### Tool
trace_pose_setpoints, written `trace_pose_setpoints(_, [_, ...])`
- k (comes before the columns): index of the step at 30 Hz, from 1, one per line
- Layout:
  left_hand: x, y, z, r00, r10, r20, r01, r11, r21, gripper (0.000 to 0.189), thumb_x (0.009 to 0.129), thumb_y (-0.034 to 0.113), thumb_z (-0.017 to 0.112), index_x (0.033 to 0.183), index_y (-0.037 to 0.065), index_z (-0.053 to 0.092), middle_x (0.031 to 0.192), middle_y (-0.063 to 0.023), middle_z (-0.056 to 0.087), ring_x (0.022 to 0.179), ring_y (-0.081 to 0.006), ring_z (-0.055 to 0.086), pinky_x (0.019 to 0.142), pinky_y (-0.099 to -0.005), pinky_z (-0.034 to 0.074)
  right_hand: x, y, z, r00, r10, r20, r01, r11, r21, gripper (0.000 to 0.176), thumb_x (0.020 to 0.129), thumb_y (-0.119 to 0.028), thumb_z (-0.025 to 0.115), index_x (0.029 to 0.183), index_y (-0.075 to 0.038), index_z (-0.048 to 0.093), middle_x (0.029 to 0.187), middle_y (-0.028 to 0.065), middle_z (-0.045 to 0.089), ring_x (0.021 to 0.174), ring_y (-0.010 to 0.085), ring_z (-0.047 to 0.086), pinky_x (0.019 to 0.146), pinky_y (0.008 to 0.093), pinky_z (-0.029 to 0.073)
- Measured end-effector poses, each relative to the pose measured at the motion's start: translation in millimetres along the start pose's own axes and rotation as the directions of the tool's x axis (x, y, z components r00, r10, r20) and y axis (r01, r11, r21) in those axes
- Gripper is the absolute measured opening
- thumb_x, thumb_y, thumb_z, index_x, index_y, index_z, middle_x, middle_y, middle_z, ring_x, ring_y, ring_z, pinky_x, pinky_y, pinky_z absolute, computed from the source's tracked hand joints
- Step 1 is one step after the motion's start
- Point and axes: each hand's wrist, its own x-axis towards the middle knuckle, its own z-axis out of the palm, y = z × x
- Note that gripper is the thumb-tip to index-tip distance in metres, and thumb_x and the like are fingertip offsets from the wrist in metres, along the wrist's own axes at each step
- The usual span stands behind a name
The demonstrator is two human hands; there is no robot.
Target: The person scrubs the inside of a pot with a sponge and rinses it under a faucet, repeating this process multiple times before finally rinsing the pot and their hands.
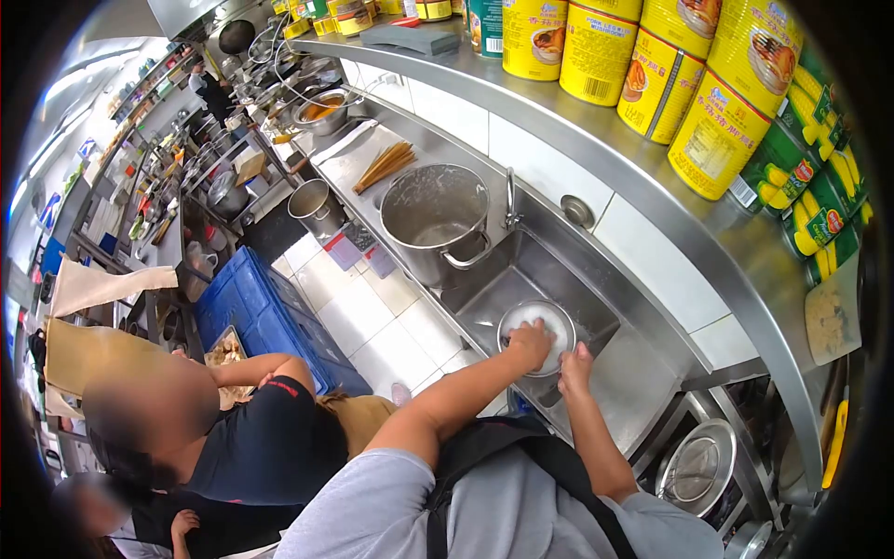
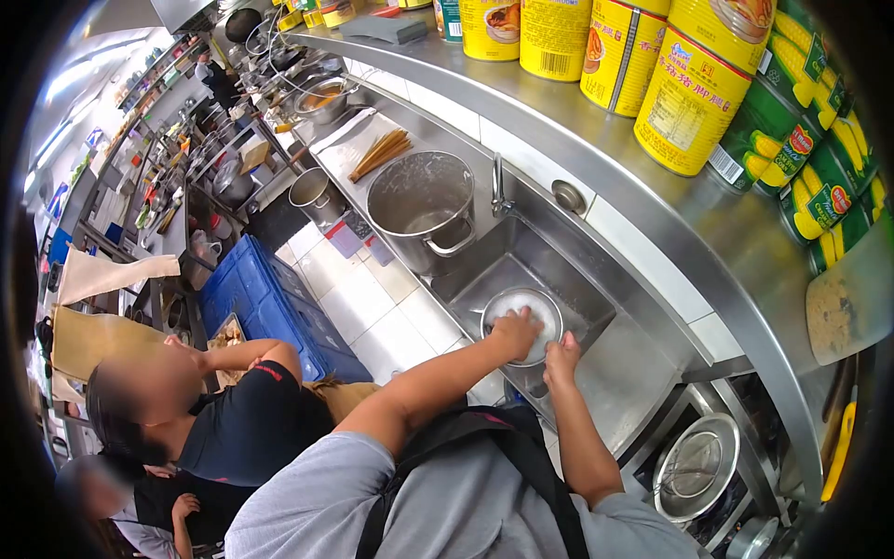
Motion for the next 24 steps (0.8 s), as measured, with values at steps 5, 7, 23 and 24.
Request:
trace_pose_setpoints(5, [47.7,6.2,34.6,0.998,0.061,0.004,-0.059,0.982,-0.181,0.069,0.073,0.022,0.076,0.138,0.016,0.052,0.130,-0.0182,0.058,0.123,-0.0358,0.057,0.095,-0.0470,0.052,-5.9,-13.4,-16.6,0.994,0.003,-0.109,0.000,1.000,0.025,0.020,0.067,0.005,0.050,0.080,-0.009,0.049,0.068,0.0008,0.048,0.051,0.0107,0.041,0.040,0.0274,0.028])
trace_pose_setpoints(7, [93.5,7.5,76.5,0.942,0.169,-0.291,-0.282,0.867,-0.410,0.068,0.077,0.021,0.074,0.139,0.011,0.049,0.121,-0.0158,0.063,0.121,-0.0306,0.058,0.096,-0.0433,0.051,-7.2,-19.2,-26.1,0.984,0.035,-0.174,-0.026,0.998,0.052,0.019,0.067,0.005,0.049,0.079,-0.010,0.049,0.068,0.0005,0.047,0.050,0.0107,0.040,0.039,0.0273,0.027])
trace_pose_setpoints(23, [10.9,-135.6,-167.3,0.930,-0.144,-0.338,-0.359,-0.557,-0.749,0.069,0.089,0.031,0.071,0.146,0.012,0.036,0.129,-0.0075,0.048,0.112,-0.0246,0.051,0.068,-0.0459,0.060,21.9,3.5,-192.7,0.749,0.093,-0.656,0.037,0.983,0.182,0.023,0.076,-0.003,0.060,0.093,-0.014,0.050,0.071,-0.0011,0.048,0.049,0.0080,0.039,0.041,0.0249,0.025])
trace_pose_setpoints(24, [6.2,-156.1,-176.1,0.909,-0.210,-0.360,-0.417,-0.491,-0.765,0.070,0.089,0.031,0.071,0.145,0.010,0.036,0.128,-0.0089,0.049,0.108,-0.0253,0.054,0.069,-0.0441,0.060,20.1,-1.1,-193.0,0.698,0.121,-0.706,0.109,0.956,0.272,0.025,0.071,0.001,0.058,0.093,-0.011,0.052,0.075,0.0009,0.051,0.054,0.0105,0.045,0.044,0.0257,0.031])
